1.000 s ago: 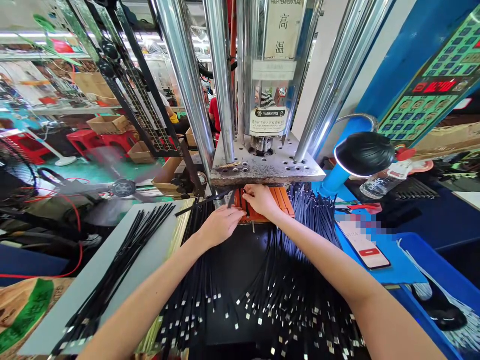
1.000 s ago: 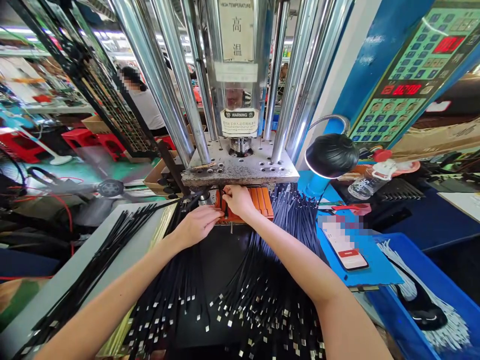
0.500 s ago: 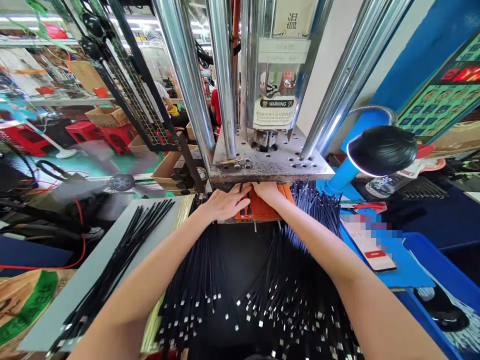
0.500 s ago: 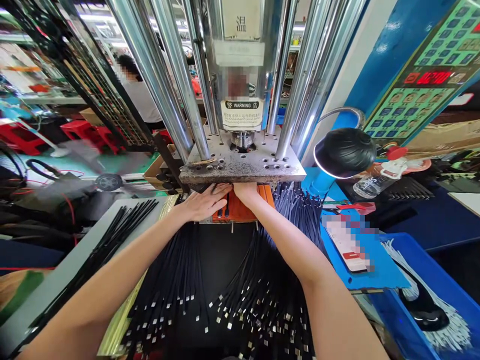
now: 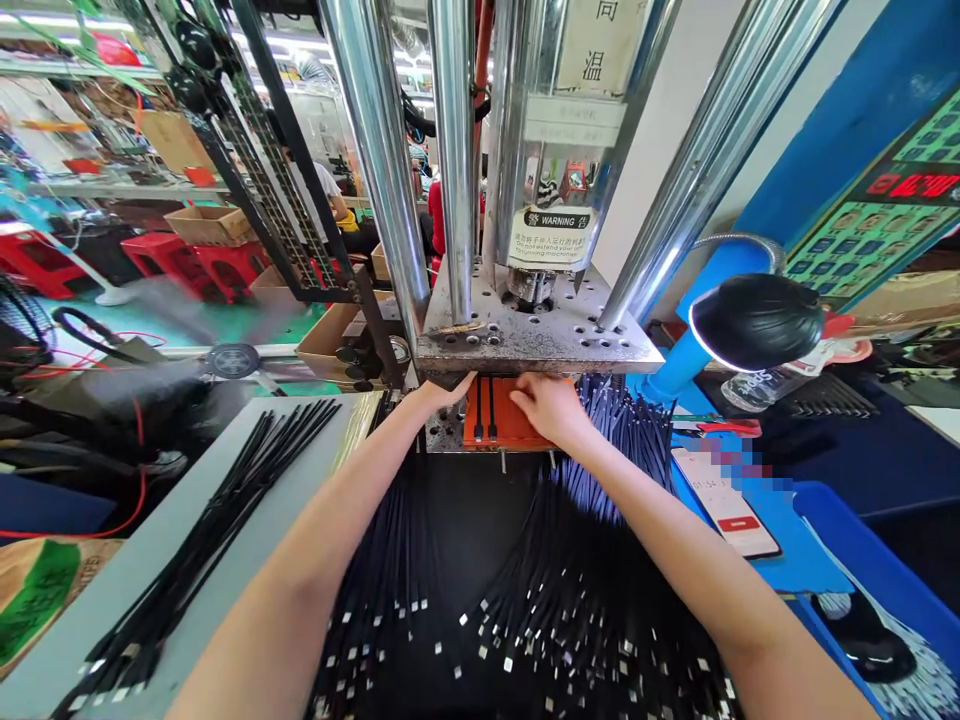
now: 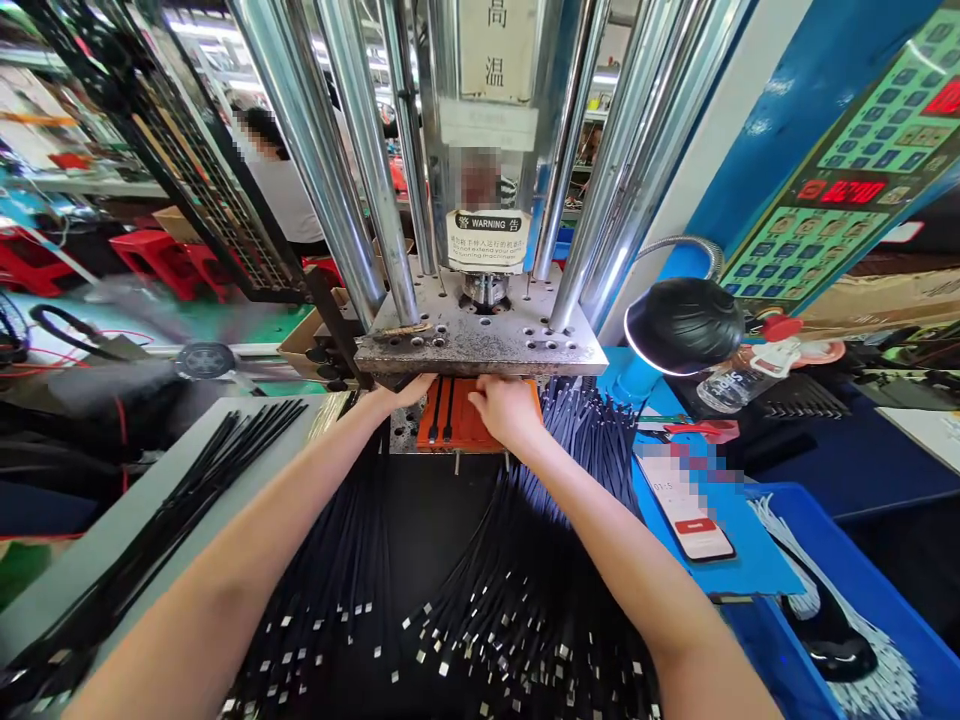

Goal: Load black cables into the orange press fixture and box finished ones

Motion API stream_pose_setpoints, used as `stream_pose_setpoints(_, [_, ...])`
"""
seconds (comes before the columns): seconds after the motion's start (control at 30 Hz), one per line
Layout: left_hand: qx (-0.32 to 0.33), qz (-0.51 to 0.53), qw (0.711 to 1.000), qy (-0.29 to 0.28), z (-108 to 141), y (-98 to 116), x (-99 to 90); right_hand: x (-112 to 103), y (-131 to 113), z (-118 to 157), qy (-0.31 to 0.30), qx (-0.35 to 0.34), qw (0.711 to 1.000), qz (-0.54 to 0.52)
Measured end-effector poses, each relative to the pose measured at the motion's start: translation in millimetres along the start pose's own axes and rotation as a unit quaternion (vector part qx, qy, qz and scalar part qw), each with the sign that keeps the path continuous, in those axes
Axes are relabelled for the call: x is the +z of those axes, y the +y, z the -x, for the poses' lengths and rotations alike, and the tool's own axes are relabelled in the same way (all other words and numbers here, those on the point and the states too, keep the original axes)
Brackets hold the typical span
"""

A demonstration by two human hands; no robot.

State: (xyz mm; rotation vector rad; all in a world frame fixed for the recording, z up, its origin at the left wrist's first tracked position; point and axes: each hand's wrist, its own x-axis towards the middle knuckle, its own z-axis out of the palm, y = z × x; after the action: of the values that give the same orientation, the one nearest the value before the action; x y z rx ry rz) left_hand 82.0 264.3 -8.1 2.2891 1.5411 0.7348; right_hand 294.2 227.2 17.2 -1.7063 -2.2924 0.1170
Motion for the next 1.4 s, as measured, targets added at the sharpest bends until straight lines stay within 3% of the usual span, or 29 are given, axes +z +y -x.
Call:
stream_pose_setpoints(0.1, [-0.107,-0.106,0.988,0.017,41.4,-19.0,-9.9,-6.3,45.1,45.9,-0.003,0.118,0.987,0.113])
stream_pose_setpoints(0.17, [-0.203,-0.193,0.960,0.002,67.3,-35.1,-16.1,-2.9,68.6,70.0,-0.064,0.169,0.969,0.170])
stream_pose_setpoints(0.23, [-0.263,-0.231,0.936,-0.022,82.5,-50.2,-21.5,4.7,81.4,82.2,-0.121,0.172,0.963,0.168])
stream_pose_setpoints(0.3, [-0.275,-0.216,0.936,-0.031,85.6,-62.1,-26.2,11.7,85.6,84.1,-0.144,0.173,0.966,0.128])
stream_pose_setpoints(0.43, [-0.289,-0.179,0.941,-0.002,77.8,-73.1,-35.9,13.0,86.3,77.5,-0.131,0.208,0.969,0.038])
stream_pose_setpoints(0.57, [-0.254,-0.126,0.958,0.036,80.9,-66.8,-43.9,12.6,85.4,73.0,-0.100,0.225,0.965,0.087])
stream_pose_setpoints(0.67, [-0.194,-0.084,0.976,0.049,87.3,-54.5,-47.5,18.1,86.9,69.9,-0.088,0.225,0.968,0.072])
stream_pose_setpoints(0.77, [-0.132,-0.044,0.989,0.052,92.3,-41.2,-51.4,21.3,95.5,71.1,-0.053,0.229,0.972,-0.007])
stream_pose_setpoints(0.9, [-0.015,0.006,0.996,0.090,100.0,-21.4,-57.2,13.4,97.8,84.4,0.059,0.201,0.969,-0.130])
stream_pose_setpoints(1.0, [0.016,0.003,0.997,0.074,104.9,2.6,-59.9,-1.5,72.5,96.0,0.134,0.101,0.955,-0.243])
stream_pose_setpoints(1.13, [0.032,0.047,0.998,0.042,100.7,48.6,-61.7,-24.3,18.9,96.2,0.106,-0.045,0.938,-0.328])
stream_pose_setpoints(1.23, [0.044,0.153,0.987,-0.015,87.2,86.4,-61.9,-34.5,-9.7,84.0,0.072,-0.073,0.905,-0.413])
stream_pose_setpoints(1.3, [0.032,0.236,0.969,-0.058,75.5,107.9,-61.4,-37.0,-19.9,73.6,0.056,-0.067,0.862,-0.499])
stream_pose_setpoints(1.4, [0.022,0.299,0.953,-0.053,58.1,128.3,-60.4,-37.1,-27.5,61.3,0.049,-0.058,0.801,-0.594])
